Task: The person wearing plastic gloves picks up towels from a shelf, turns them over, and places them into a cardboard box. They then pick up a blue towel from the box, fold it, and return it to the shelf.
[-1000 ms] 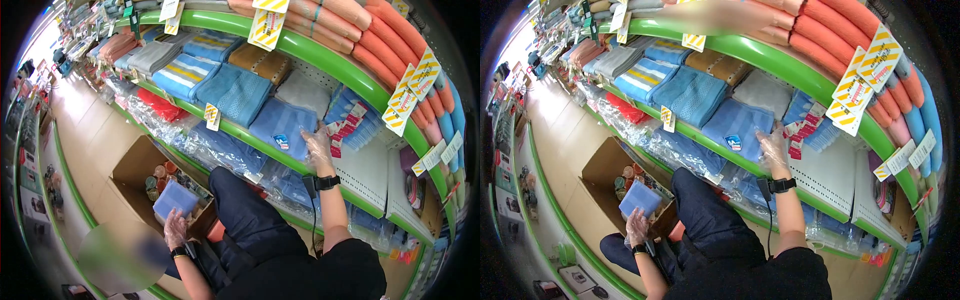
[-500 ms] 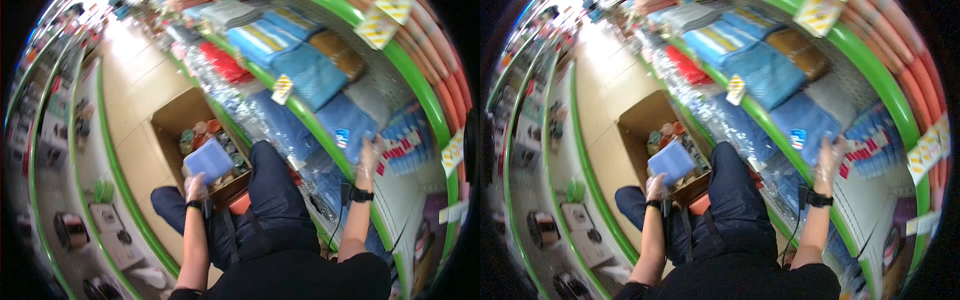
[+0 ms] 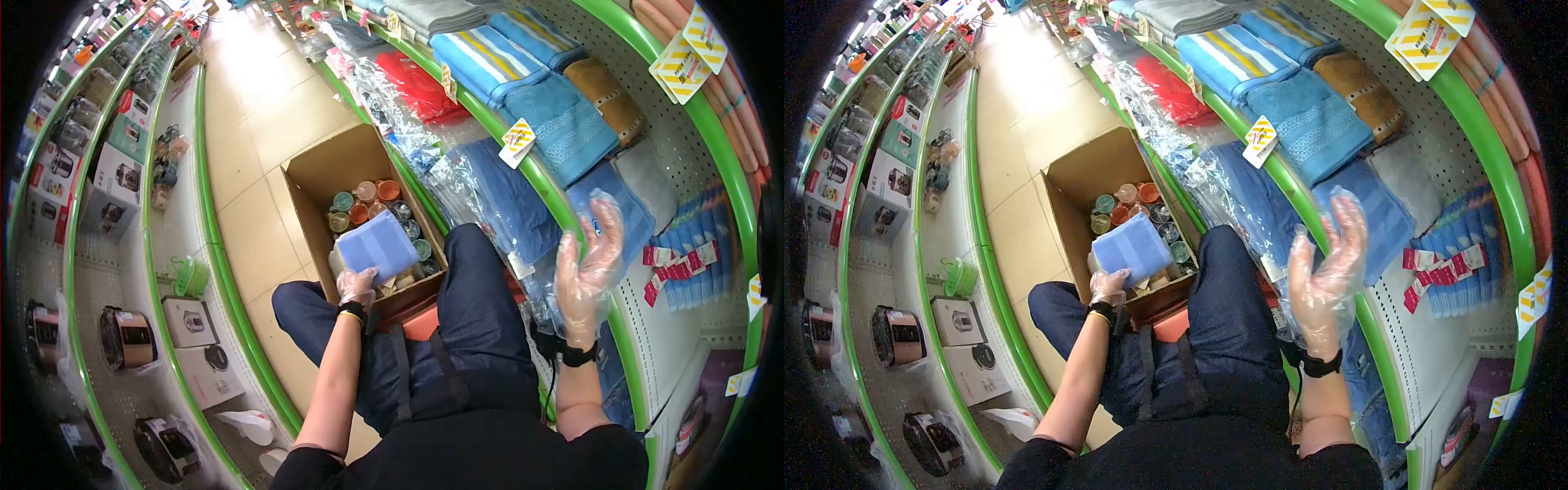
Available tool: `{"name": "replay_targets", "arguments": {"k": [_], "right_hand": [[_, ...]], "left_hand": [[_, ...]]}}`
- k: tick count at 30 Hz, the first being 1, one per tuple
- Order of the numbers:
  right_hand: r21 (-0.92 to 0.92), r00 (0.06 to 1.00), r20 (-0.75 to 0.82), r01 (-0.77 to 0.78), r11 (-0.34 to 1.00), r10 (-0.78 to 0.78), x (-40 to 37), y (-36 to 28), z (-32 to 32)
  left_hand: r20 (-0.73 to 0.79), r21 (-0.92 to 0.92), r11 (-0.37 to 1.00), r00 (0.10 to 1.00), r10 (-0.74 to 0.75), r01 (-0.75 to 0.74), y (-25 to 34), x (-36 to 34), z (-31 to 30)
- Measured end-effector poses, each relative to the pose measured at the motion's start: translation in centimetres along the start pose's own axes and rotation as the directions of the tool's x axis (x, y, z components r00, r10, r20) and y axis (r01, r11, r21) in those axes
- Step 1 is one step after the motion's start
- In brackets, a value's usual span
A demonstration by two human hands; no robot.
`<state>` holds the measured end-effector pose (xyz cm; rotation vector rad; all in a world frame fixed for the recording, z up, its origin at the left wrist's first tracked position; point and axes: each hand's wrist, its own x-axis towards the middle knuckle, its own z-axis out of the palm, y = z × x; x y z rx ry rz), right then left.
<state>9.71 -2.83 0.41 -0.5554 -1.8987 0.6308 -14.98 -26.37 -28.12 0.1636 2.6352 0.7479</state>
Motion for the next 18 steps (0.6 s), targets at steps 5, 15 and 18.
{"name": "replay_targets", "arguments": {"k": [5, 15, 18], "right_hand": [[0.116, 0.998, 0.049, -0.043, 0.992, 0.037, -0.7, 0.2, 2.0], [0.053, 0.914, 0.361, -0.216, 0.975, 0.183, -2.8, 0.2, 4.3], [0.299, 0.674, 0.582, -0.697, 0.651, 0.455, -6.8, 5.0, 8.0]], "left_hand": [[0.042, -0.265, 0.951, 0.988, -0.151, 0.157, 0.0, -0.1, 0.3], [-0.253, -0.329, 0.685, 0.760, 0.599, -0.649, -1.6, 1.2, -1.1], [0.081, -0.971, 0.239, 0.972, 0.223, 0.026, -2.1, 2.1, -1.0]]}}
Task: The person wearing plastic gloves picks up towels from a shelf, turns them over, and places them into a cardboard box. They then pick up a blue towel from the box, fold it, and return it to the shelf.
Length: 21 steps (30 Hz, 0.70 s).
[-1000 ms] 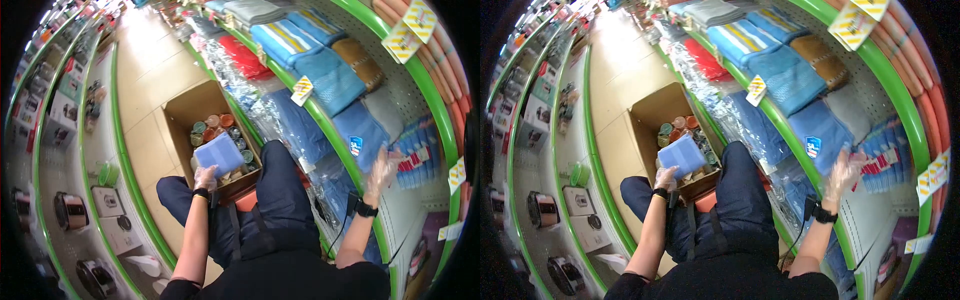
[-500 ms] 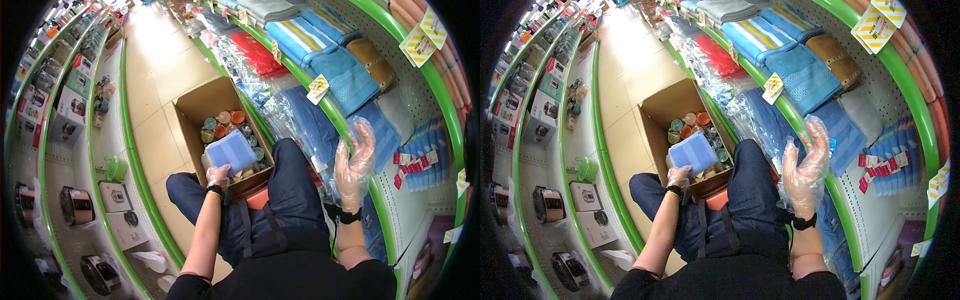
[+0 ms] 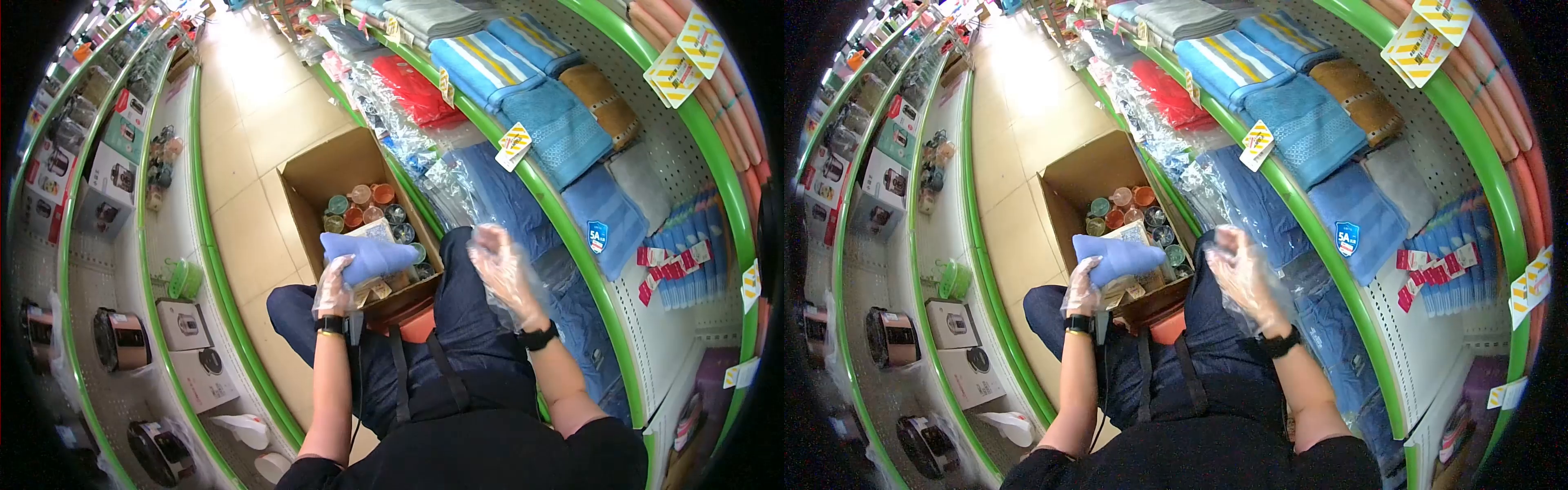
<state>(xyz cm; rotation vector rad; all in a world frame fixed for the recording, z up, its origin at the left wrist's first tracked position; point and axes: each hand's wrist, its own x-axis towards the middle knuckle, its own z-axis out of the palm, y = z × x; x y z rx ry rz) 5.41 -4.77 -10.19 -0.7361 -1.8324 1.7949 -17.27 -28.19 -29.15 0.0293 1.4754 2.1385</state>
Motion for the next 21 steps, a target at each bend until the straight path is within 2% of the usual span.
{"name": "replay_targets", "arguments": {"k": [1, 2, 4, 6, 7, 8, 10, 11, 12, 14, 15, 17, 19, 20, 21], "right_hand": [[-0.088, 0.987, 0.129, -0.083, 0.993, 0.094, 0.3, 0.5, 0.0], [0.556, 0.867, 0.438, -0.468, 0.686, 0.237, 1.6, 7.7, -1.7], [0.443, 0.636, 0.529, -0.772, 0.456, 0.562, 0.7, 4.1, 0.7], [0.437, 0.446, 0.843, -0.894, 0.102, 0.302, 0.4, 2.4, 2.1], [0.458, 0.459, 0.863, -0.887, 0.058, 0.212, 0.0, 1.6, 2.8], [0.474, 0.476, 0.853, -0.878, 0.064, 0.215, -0.4, 2.1, 3.2], [0.698, 0.770, 0.573, -0.639, 0.324, 0.282, -0.8, 3.6, 2.8], [0.615, 0.723, 0.605, -0.690, 0.382, 0.333, -1.0, 3.1, 1.7], [0.642, 0.751, 0.568, -0.660, 0.390, 0.337, -1.2, 3.0, 1.1], [0.446, 0.751, 0.504, -0.649, 0.617, 0.426, -1.5, 2.0, 0.2], [0.438, 0.834, 0.447, -0.519, 0.734, 0.323, -2.3, 0.9, -0.6], [0.466, 0.882, 0.330, -0.461, 0.755, 0.335, -2.9, -1.2, -1.8], [0.484, 0.921, 0.205, -0.389, 0.784, 0.331, -3.7, -5.0, -3.5], [0.457, 0.927, 0.132, -0.371, 0.808, 0.350, -4.1, -6.6, -4.9], [0.465, 0.943, 0.037, -0.310, 0.829, 0.332, -4.8, -9.1, -6.3]], "left_hand": [[-0.019, -0.113, 0.989, 0.995, -0.097, 0.094, 2.4, -1.5, 1.7], [-0.025, -0.227, 0.956, 0.981, -0.194, 0.184, 6.4, -4.2, 4.5], [0.073, -0.320, 0.910, 0.965, -0.253, 0.263, 10.9, -8.3, 8.5], [0.137, -0.257, 0.914, 0.948, -0.287, 0.314, 10.6, -9.6, 9.1], [0.156, -0.185, 0.920, 0.934, -0.320, 0.346, 9.3, -10.1, 7.8], [0.179, -0.111, 0.920, 0.918, -0.354, 0.376, 9.6, -10.7, 8.3], [0.327, -0.006, 0.966, 0.913, -0.242, 0.258, 9.6, -11.6, 10.3], [0.321, 0.075, 0.959, 0.904, -0.282, 0.272, 8.9, -11.5, 9.7], [0.313, 0.159, 0.946, 0.894, -0.321, 0.284, 8.2, -11.1, 9.4], [0.328, 0.161, 0.937, 0.879, -0.347, 0.310, 9.2, -12.2, 11.3], [0.360, 0.161, 0.939, 0.867, -0.344, 0.305, 9.1, -12.3, 11.7], [0.411, 0.164, 0.938, 0.844, -0.345, 0.304, 8.4, -11.7, 11.7], [0.458, 0.147, 0.888, 0.766, -0.451, 0.435, 6.2, -9.5, 9.4], [0.472, 0.153, 0.886, 0.756, -0.454, 0.437, 5.1, -8.8, 8.5], [0.392, 0.150, 0.886, 0.796, -0.461, 0.439, 3.9, -8.1, 7.6]]}}
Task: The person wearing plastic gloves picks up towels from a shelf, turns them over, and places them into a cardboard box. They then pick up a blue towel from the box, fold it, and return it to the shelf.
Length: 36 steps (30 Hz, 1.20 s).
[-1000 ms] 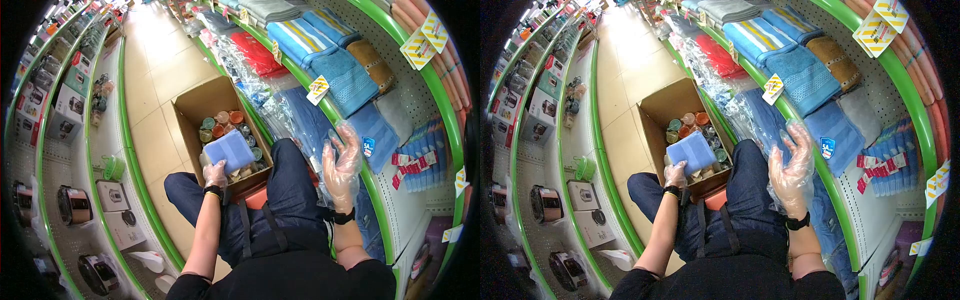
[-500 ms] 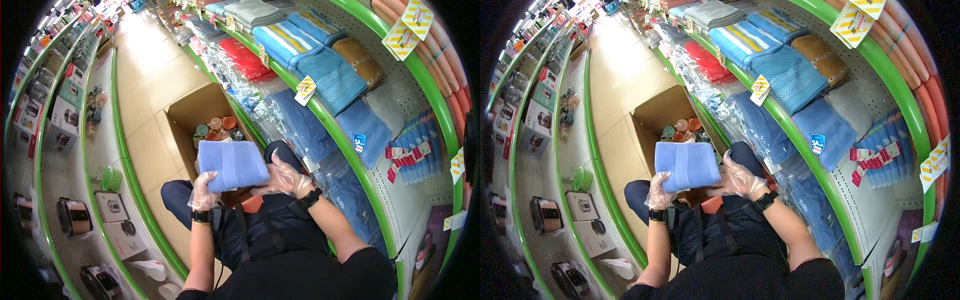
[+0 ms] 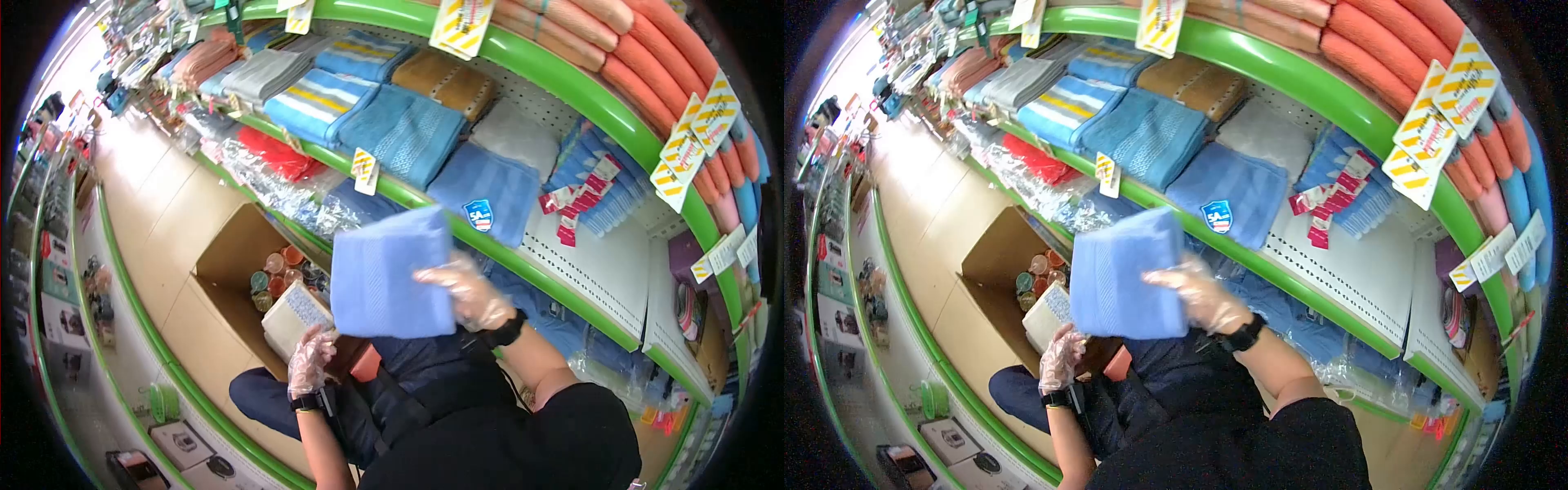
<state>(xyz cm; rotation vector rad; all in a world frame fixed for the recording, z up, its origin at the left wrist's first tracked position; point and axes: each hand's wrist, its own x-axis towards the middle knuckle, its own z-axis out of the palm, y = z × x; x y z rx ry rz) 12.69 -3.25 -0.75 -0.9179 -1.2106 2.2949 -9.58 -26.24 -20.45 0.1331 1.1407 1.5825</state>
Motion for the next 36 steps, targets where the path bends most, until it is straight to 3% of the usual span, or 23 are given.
{"name": "replay_targets", "arguments": {"k": [2, 3, 5, 6, 8, 9, 11, 14, 16, 18, 22, 24, 25, 27, 28, 30, 33, 36], "right_hand": [[-0.004, 0.980, -0.119, 0.163, 0.987, -0.162, -1.5, -2.2, -3.3], [-0.013, 0.952, -0.162, 0.261, 0.965, -0.259, -1.7, -2.4, -5.8], [0.115, 0.890, -0.264, 0.413, 0.904, -0.373, -3.0, -5.1, -7.0], [0.112, 0.887, -0.267, 0.416, 0.902, -0.376, -2.7, -5.6, -7.5], [-0.243, 0.626, -0.387, 0.639, 0.730, -0.677, -1.2, -5.8, -9.1], [-0.245, 0.623, -0.386, 0.642, 0.727, -0.680, -0.1, -5.6, -10.4], [0.121, 0.724, -0.646, 0.409, 0.904, -0.241, 1.7, -5.4, -12.3], [0.072, 0.720, -0.643, 0.397, 0.915, -0.262, 1.3, -5.8, -12.0], [0.060, 0.714, -0.660, 0.361, 0.931, -0.234, 1.2, -5.5, -12.0], [0.060, 0.736, -0.643, 0.324, 0.944, -0.212, 1.5, -6.0, -12.4], [-0.025, 0.764, -0.585, 0.319, 0.947, -0.272, 1.4, -6.2, -13.2], [-0.186, 0.702, -0.526, 0.457, 0.870, -0.481, 1.6, -6.3, -13.6], [-0.186, 0.702, -0.525, 0.456, 0.870, -0.480, 1.8, -6.2, -14.0], [-0.443, 0.655, -0.522, 0.338, 0.830, -0.546, 2.5, -5.7, -15.4], [-0.444, 0.656, -0.521, 0.337, 0.830, -0.546, 3.1, -5.1, -15.9], [-0.564, 0.466, -0.646, 0.243, 0.789, -0.605, 4.1, -4.2, -16.8], [-0.553, 0.508, -0.614, 0.270, 0.788, -0.604, 3.3, -4.6, -15.4], [-0.531, 0.490, -0.654, 0.246, 0.811, -0.576, 3.2, -4.8, -15.9]], "left_hand": [[-0.242, -0.046, 0.999, 0.970, -0.029, 0.018, -1.5, 1.3, -1.6], [-0.231, -0.044, 0.999, 0.972, -0.029, 0.019, -2.1, 2.1, -2.8], [-0.367, -0.265, 0.962, 0.929, -0.042, -0.061, -3.1, 3.6, -5.7], [-0.363, -0.248, 0.955, 0.930, 0.066, -0.165, -3.5, 3.8, -6.6], [-0.378, -0.252, 0.951, 0.923, 0.073, -0.179, -4.4, 4.1, -8.2], [-0.397, -0.256, 0.947, 0.914, 0.081, -0.195, -4.7, 4.4, -8.9], [-0.423, -0.255, 0.951, 0.905, 0.051, -0.173, -5.0, 4.8, -9.7], [-0.442, -0.361, 0.914, 0.897, 0.006, -0.184, -4.8, 4.3, -8.5], [-0.366, -0.411, 0.869, 0.923, 0.121, -0.277, -4.9, 3.3, -8.4], [-0.418, -0.363, 0.900, 0.906, 0.075, -0.242, -4.5, 3.6, -8.2], [-0.464, -0.311, 0.924, 0.884, 0.058, -0.224, -4.5, 3.8, -8.0], [-0.465, -0.330, 0.919, 0.884, 0.040, -0.215, -4.2, 3.6, -7.6], [-0.465, -0.348, 0.914, 0.885, 0.024, -0.208, -4.1, 3.6, -7.5], [-0.473, -0.342, 0.914, 0.880, 0.035, -0.220, -4.0, 3.6, -7.3], [-0.481, -0.335, 0.913, 0.876, 0.046, -0.232, -4.1, 3.7, -7.4], [-0.440, -0.337, 0.916, 0.896, 0.051, -0.217, -4.6, 4.0, -8.7], [-0.426, -0.335, 0.917, 0.903, 0.057, -0.217, -4.9, 4.0, -8.7], [-0.453, -0.338, 0.916, 0.890, 0.045, -0.218, -4.5, 4.0, -8.2]]}}
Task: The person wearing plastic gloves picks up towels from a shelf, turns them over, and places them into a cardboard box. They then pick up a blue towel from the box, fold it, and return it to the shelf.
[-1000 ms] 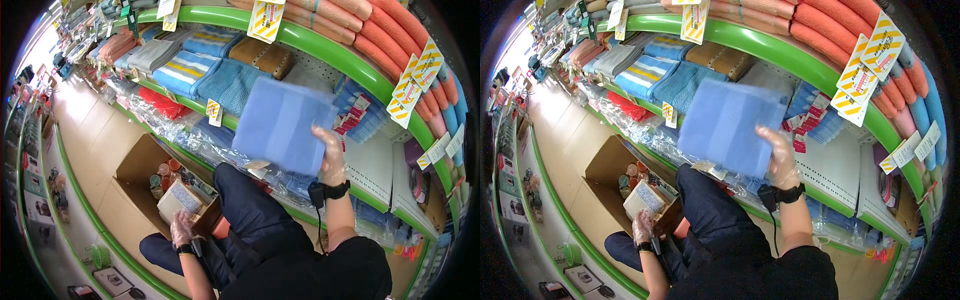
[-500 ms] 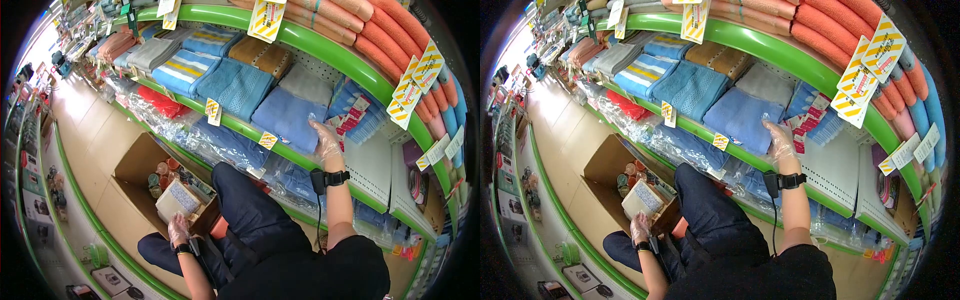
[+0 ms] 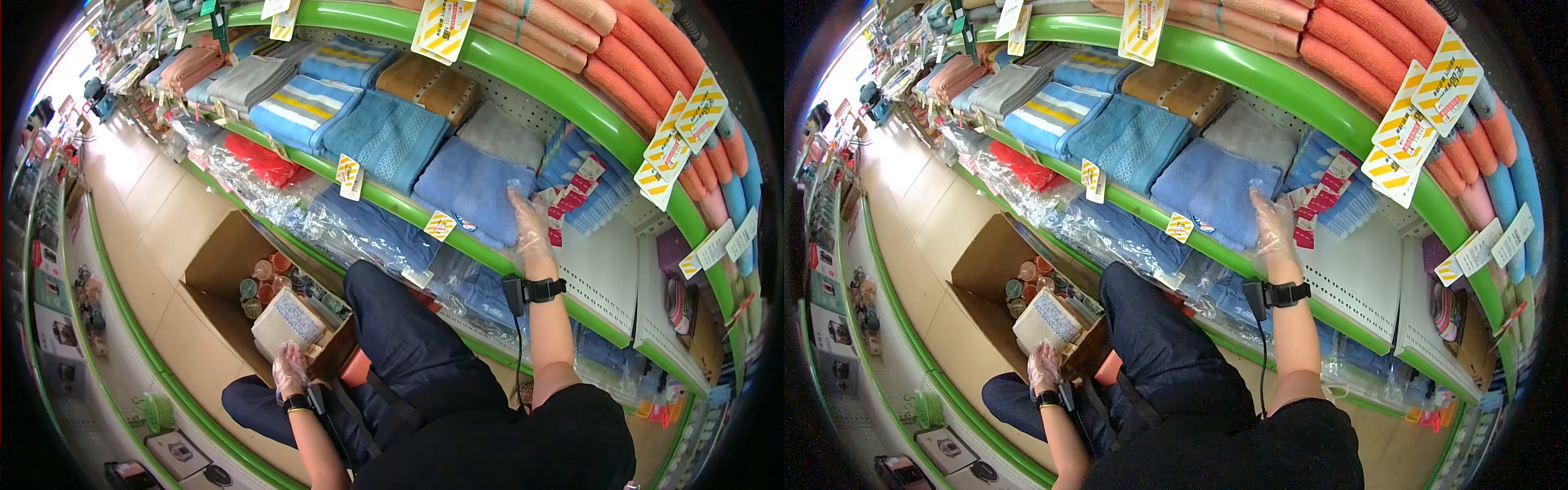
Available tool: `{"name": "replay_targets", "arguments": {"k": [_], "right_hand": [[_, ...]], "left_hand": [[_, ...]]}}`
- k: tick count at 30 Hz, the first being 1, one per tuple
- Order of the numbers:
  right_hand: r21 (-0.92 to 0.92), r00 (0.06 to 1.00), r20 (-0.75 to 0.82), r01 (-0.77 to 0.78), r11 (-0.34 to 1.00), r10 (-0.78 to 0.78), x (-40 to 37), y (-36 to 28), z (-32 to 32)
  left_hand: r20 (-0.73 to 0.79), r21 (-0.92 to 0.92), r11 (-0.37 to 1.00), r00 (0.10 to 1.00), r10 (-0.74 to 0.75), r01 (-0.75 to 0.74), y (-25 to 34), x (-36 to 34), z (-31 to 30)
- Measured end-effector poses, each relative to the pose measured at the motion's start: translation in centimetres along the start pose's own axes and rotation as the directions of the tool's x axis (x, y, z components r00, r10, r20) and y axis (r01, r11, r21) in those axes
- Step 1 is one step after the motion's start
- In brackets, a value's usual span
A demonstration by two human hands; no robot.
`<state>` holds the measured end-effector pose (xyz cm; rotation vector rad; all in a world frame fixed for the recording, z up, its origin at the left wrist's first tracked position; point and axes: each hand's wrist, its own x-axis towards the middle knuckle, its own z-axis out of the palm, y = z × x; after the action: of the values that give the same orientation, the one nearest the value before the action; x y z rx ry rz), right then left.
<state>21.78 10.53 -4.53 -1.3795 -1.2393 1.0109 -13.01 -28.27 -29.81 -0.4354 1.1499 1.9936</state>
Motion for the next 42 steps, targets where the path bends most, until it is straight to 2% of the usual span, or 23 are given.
{"name": "replay_targets", "arguments": {"k": [1, 3, 4, 6, 7, 9, 14, 16, 18, 22, 24, 28, 30, 31, 32, 33, 35, 36, 37, 38, 39, 41, 42], "right_hand": [[-0.001, 1.000, 0.000, 0.000, 1.000, 0.000, -0.4, -0.5, 0.0], [0.322, 0.987, 0.043, -0.159, 0.933, 0.154, -1.9, -2.1, -0.1], [0.322, 0.987, 0.044, -0.159, 0.933, 0.153, -2.3, -2.5, 0.0], [0.590, 0.987, 0.105, -0.161, 0.791, 0.123, -2.8, -2.8, 0.1], [0.589, 0.987, 0.105, -0.161, 0.792, 0.123, -2.7, -2.8, -0.1], [0.669, 0.966, 0.241, -0.233, 0.705, 0.091, -2.4, -2.5, -0.7], [0.623, 0.957, 0.276, -0.248, 0.742, 0.089, -2.8, -2.2, -1.2], [0.623, 0.952, 0.291, -0.260, 0.738, 0.090, -3.1, -2.9, -1.3], [0.608, 0.876, 0.452, -0.439, 0.662, 0.167, -3.1, -3.2, -1.6], [0.521, 0.859, 0.481, -0.441, 0.731, 0.175, -2.2, -4.3, -1.2], [0.445, 0.816, 0.520, -0.510, 0.736, 0.251, -0.9, -2.7, -1.1], [0.415, 0.830, 0.489, -0.491, 0.766, 0.267, -0.6, -1.4, -1.5], [0.540, 0.916, 0.377, -0.337, 0.771, 0.137, -1.6, -1.7, -2.0], [0.538, 0.914, 0.382, -0.341, 0.770, 0.137, -1.8, -1.1, -2.5], [0.283, 0.941, 0.236, 0.172, 0.944, -0.242, -2.1, -0.4, -3.2], [-0.056, 0.762, 0.222, 0.633, 0.772, -0.608, -2.6, 0.4, -3.7], [-0.128, 0.785, 0.168, 0.618, 0.776, -0.597, -6.3, -3.5, -3.1], [0.233, 0.880, 0.204, 0.382, 0.894, -0.429, -6.6, -3.3, -3.4], [0.537, 0.915, 0.315, 0.047, 0.842, -0.252, -7.1, -3.2, -3.2], [0.631, 0.808, 0.563, -0.283, 0.722, -0.175, -8.1, -4.6, -2.7], [0.612, 0.782, 0.604, -0.329, 0.720, -0.156, -8.5, -3.4, -1.7], [0.618, 0.592, 0.615, 0.049, 0.785, -0.521, -8.6, -0.3, 0.3], [0.392, 0.544, 0.800, -0.156, 0.907, -0.253, -8.5, 0.5, 1.5]], "left_hand": [[-0.008, 0.000, 1.000, 1.000, -0.014, 0.014, 0.0, -0.1, 0.0], [0.001, -0.002, 1.000, 1.000, -0.011, 0.011, -0.1, 0.1, -0.3], [0.012, -0.004, 1.000, 1.000, -0.007, 0.007, -0.1, 0.1, -0.3], [0.009, -0.005, 1.000, 1.000, -0.007, 0.007, -0.1, 0.2, -0.4], [0.007, -0.005, 1.000, 1.000, -0.007, 0.007, -0.1, 0.2, -0.3], [0.006, 0.009, 1.000, 1.000, -0.019, 0.019, 0.0, 0.1, -0.2], [0.051, 0.031, 1.000, 0.999, 0.000, -0.002, -0.1, -0.2, -0.3], [-0.003, 0.023, 1.000, 1.000, -0.009, 0.009, -0.1, -0.1, -0.4], [0.008, 0.026, 0.999, 1.000, -0.021, 0.021, -0.1, 0.3, -0.8], [0.028, 0.030, 0.999, 0.999, -0.019, 0.018, -0.1, -0.2, -0.4], [0.029, 0.030, 0.999, 0.999, -0.027, 0.027, -0.1, 0.4, -0.9], [0.031, 0.015, 1.000, 0.999, -0.015, 0.014, -0.1, 0.4, -1.0], [0.029, -0.008, 1.000, 1.000, -0.010, 0.010, -0.1, 0.2, -0.8], [0.028, -0.023, 1.000, 1.000, -0.011, 0.011, -0.1, 0.1, -0.8], [0.021, -0.022, 1.000, 1.000, -0.009, 0.009, -0.1, -0.2, -0.7], [0.041, 0.008, 1.000, 0.999, -0.005, 0.005, 0.0, -0.4, -0.6], [0.046, 0.038, 0.999, 0.999, 0.001, -0.003, 0.0, -0.7, 0.4], [0.023, 0.052, 0.999, 1.000, 0.003, -0.005, -0.2, -0.7, 0.8], [-0.013, 0.063, 0.998, 1.000, 0.012, -0.011, -0.1, -1.1, 1.0], [0.014, 0.059, 0.998, 1.000, 0.018, -0.019, 0.0, -1.7, 1.7], [0.038, 0.051, 0.998, 0.999, 0.029, -0.031, 0.1, -2.2, 2.4], [0.245, 0.008, 0.997, 0.967, -0.074, 0.074, 0.3, -2.5, 2.6], [0.294, 0.016, 0.987, 0.942, -0.160, 0.162, 1.1, -3.7, 4.2]]}}
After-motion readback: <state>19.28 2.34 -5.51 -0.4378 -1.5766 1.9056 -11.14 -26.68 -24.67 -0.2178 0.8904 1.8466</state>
